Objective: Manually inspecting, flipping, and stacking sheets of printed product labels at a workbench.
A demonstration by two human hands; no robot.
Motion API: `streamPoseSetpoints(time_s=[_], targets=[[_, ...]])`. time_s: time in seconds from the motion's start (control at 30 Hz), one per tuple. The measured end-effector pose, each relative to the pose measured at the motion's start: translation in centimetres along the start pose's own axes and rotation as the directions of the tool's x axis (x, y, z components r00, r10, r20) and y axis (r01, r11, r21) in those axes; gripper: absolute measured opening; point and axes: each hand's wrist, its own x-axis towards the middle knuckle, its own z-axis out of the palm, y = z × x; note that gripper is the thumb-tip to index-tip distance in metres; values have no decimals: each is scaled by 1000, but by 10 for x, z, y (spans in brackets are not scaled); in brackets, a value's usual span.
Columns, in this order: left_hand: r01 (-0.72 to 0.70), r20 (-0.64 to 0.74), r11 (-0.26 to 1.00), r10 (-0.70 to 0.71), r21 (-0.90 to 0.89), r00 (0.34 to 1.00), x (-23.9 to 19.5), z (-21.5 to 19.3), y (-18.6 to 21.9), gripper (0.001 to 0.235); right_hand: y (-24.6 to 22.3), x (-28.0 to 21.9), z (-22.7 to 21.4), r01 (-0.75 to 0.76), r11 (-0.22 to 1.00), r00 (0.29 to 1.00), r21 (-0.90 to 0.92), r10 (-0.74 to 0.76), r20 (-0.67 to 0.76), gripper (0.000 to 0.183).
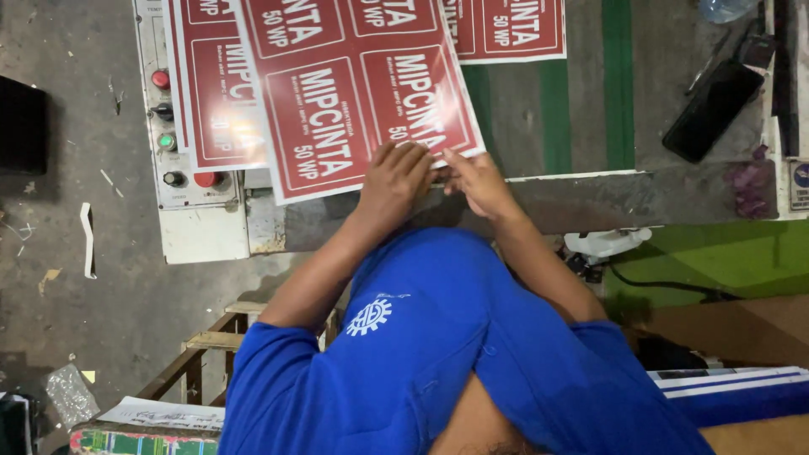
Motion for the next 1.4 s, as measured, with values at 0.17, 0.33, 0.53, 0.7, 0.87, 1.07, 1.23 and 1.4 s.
streamPoseSetpoints(time_s=[0.17, 0.33, 0.53, 0.7, 0.87, 1.07, 1.23, 1.4], targets=[[66, 25, 998, -66, -2, 998, -15, -22, -23, 30, -30, -20, -14, 15, 993, 961, -115, -47, -274, 33], [188, 152, 978, -199, 86, 968, -35, -63, -67, 47, -19, -43, -85, 133, 989, 910, -63, -147, -388, 29], [95, 159, 918, -167, 385, 973, -54, -90, -93, 42, -20, -79, -143, 110, 980, 850, -169, -180, -496, 27], [218, -70, 927, -206, 305, 976, -51, -90, -103, 13, -18, -97, -162, -9, 987, 831, -163, -83, -550, 18], [287, -218, 926, -236, 246, 947, -34, -96, -98, 5, -21, -87, -141, -7, 987, 854, -161, -78, -514, 21], [321, -266, 930, -268, 180, 926, -33, -85, -103, 4, -18, -42, -147, 10, 984, 862, -180, -100, -498, 25], [323, -297, 934, -269, 150, 916, -22, -89, -91, 7, -29, -11, -153, 49, 991, 883, -127, -102, -457, 30], [300, -262, 952, -276, 55, 925, -45, -60, -106, 6, -33, -15, -145, -75, 991, 819, -115, -5, -574, 40]])
